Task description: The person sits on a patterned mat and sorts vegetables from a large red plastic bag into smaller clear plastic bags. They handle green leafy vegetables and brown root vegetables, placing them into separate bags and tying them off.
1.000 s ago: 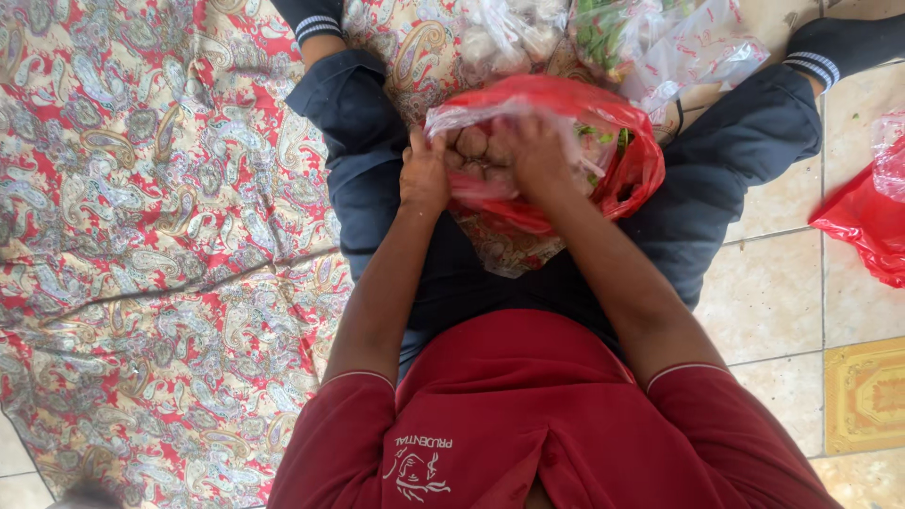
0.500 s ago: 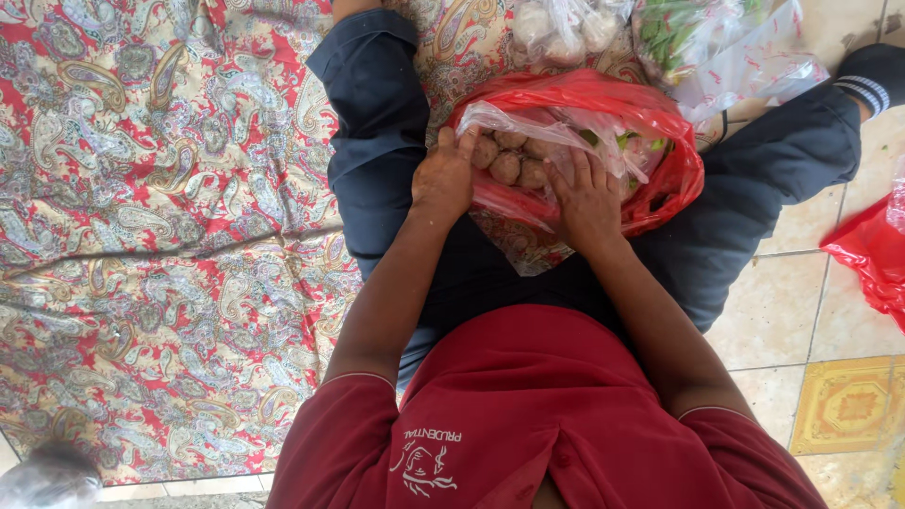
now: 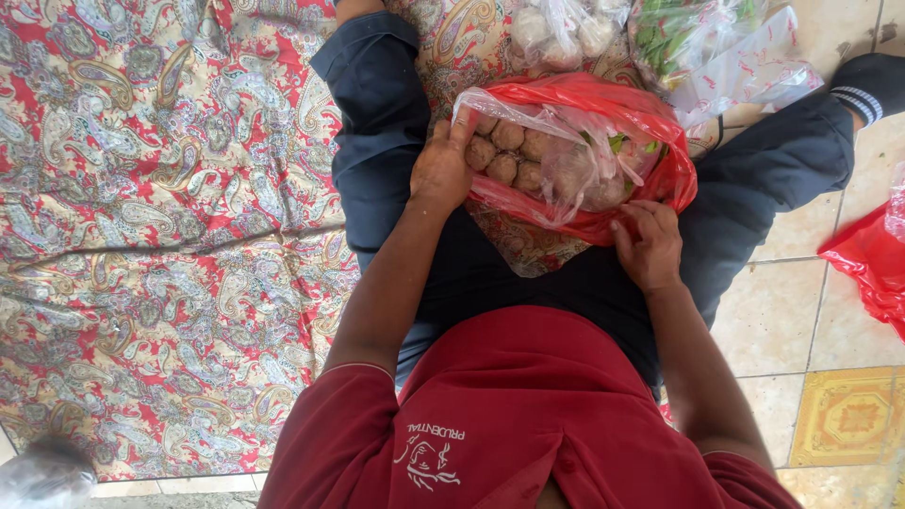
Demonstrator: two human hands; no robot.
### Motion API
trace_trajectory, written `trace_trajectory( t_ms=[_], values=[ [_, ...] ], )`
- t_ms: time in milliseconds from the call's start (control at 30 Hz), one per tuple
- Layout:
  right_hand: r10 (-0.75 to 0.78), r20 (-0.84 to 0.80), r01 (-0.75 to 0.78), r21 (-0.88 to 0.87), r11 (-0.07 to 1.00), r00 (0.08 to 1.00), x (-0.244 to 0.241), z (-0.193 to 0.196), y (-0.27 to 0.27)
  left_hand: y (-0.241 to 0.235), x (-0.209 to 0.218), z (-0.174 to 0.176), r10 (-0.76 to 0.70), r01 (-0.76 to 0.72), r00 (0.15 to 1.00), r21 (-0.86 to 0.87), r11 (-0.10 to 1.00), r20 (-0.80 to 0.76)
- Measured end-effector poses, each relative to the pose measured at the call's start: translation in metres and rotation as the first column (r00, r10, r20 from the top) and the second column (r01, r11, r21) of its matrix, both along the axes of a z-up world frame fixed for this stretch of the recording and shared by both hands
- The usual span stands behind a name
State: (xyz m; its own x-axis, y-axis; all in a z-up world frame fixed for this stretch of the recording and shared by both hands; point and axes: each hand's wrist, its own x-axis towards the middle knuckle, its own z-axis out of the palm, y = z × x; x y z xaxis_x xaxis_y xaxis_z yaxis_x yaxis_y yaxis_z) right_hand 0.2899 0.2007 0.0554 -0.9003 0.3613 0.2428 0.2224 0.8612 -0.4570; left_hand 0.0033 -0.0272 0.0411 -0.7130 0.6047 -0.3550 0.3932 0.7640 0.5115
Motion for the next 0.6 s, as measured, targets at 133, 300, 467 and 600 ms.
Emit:
trace_trajectory(
  t_ms=[133,300,467,600],
  values=[
    [-0.074,-0.064,0.068,-0.091,0.994,0.995,0.009,-0.009,0.0,0.001,0.003,-0.007,0.025,-0.023,0.999,0.061,0.998,-0.025],
    [-0.102,0.028,0.106,-0.251,0.962,0.994,0.011,-0.018,0.005,-0.002,0.006,-0.028,0.096,-0.081,0.991,0.16,0.984,-0.092],
    [-0.115,0.055,0.124,-0.191,0.974,0.992,0.013,-0.024,0.01,-0.001,0.003,-0.033,0.362,-0.246,0.919,0.49,0.836,-0.155],
    [-0.049,-0.077,0.044,-0.057,0.997,0.996,0.005,-0.033,0.006,0.014,0.025,-0.011,0.178,0.118,0.725,0.374,0.92,-0.665]
  ],
)
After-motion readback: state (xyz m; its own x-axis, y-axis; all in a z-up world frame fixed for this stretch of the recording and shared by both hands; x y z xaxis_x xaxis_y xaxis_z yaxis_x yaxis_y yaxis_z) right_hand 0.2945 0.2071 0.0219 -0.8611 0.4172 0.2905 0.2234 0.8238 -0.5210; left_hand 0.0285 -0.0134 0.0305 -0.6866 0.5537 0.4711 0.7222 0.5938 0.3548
